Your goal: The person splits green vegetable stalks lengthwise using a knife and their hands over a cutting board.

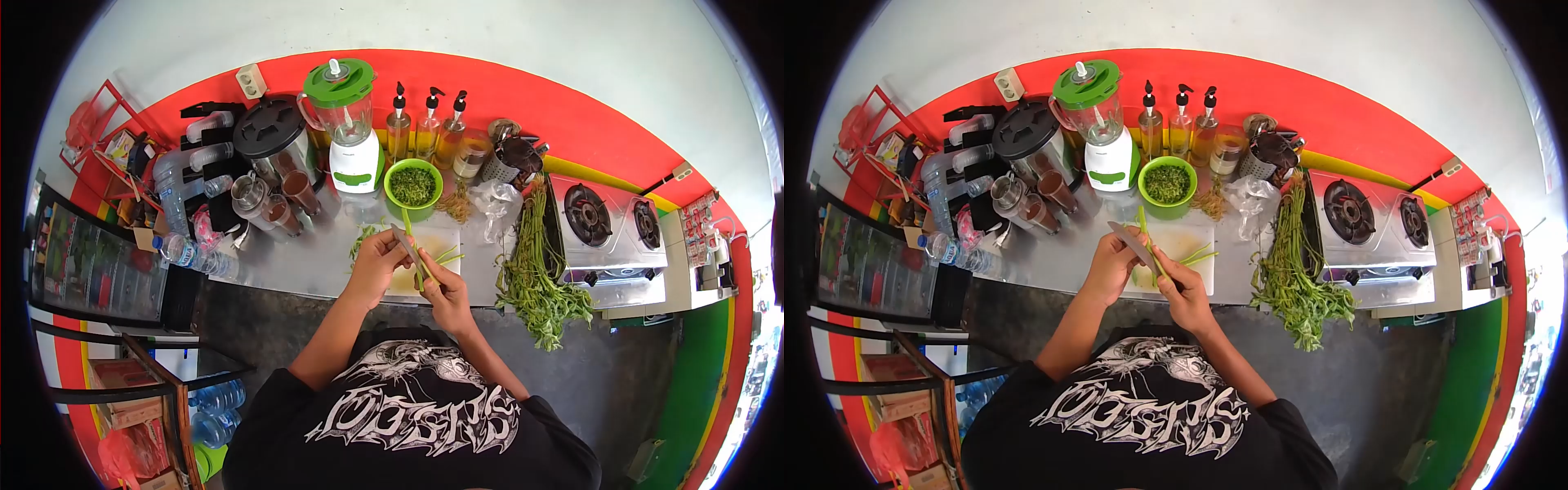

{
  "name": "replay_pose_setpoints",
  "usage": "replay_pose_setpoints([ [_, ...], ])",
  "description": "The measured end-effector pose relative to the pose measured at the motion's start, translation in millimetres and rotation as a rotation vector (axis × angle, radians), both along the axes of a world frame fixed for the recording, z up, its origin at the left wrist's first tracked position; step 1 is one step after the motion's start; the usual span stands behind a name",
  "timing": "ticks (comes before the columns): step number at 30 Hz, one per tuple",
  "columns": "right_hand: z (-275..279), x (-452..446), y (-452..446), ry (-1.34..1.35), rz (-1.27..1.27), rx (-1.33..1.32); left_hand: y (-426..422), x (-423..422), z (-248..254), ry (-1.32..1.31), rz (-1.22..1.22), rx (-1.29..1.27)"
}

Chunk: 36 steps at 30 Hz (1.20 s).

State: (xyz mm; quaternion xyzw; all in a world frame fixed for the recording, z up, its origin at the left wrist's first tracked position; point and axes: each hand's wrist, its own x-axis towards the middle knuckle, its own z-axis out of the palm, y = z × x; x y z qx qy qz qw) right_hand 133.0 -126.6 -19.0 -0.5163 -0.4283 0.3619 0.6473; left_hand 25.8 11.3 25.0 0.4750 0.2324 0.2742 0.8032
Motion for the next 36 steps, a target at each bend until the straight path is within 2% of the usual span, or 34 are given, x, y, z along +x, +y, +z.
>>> replay_pose_setpoints([
  [3,9,-1,-3,0.079,0.021,-0.041,-4,1,-7,-0.049,-0.03,0.017],
  [6,14,0,-2,0.018,-0.004,-0.034,-16,4,-2,-0.101,-0.035,-0.077],
  [9,15,-1,-2,0.026,-0.033,-0.024,-19,6,-6,-0.14,-0.043,-0.052],
  [19,4,2,6,-0.1,-0.127,0.123,-15,8,-4,-0.091,-0.055,-0.08],
  [22,2,2,4,-0.077,-0.066,0.094,-7,5,-9,-0.107,-0.061,-0.134],
  [24,15,1,1,-0.02,-0.032,-0.001,-5,4,-13,-0.09,-0.053,-0.075],
  [28,14,1,2,-0.021,-0.023,-0.011,-8,8,-19,-0.138,-0.04,-0.143],
  [36,10,6,3,-0.067,-0.076,-0.001,-9,7,-16,-0.145,-0.161,-0.235],
])
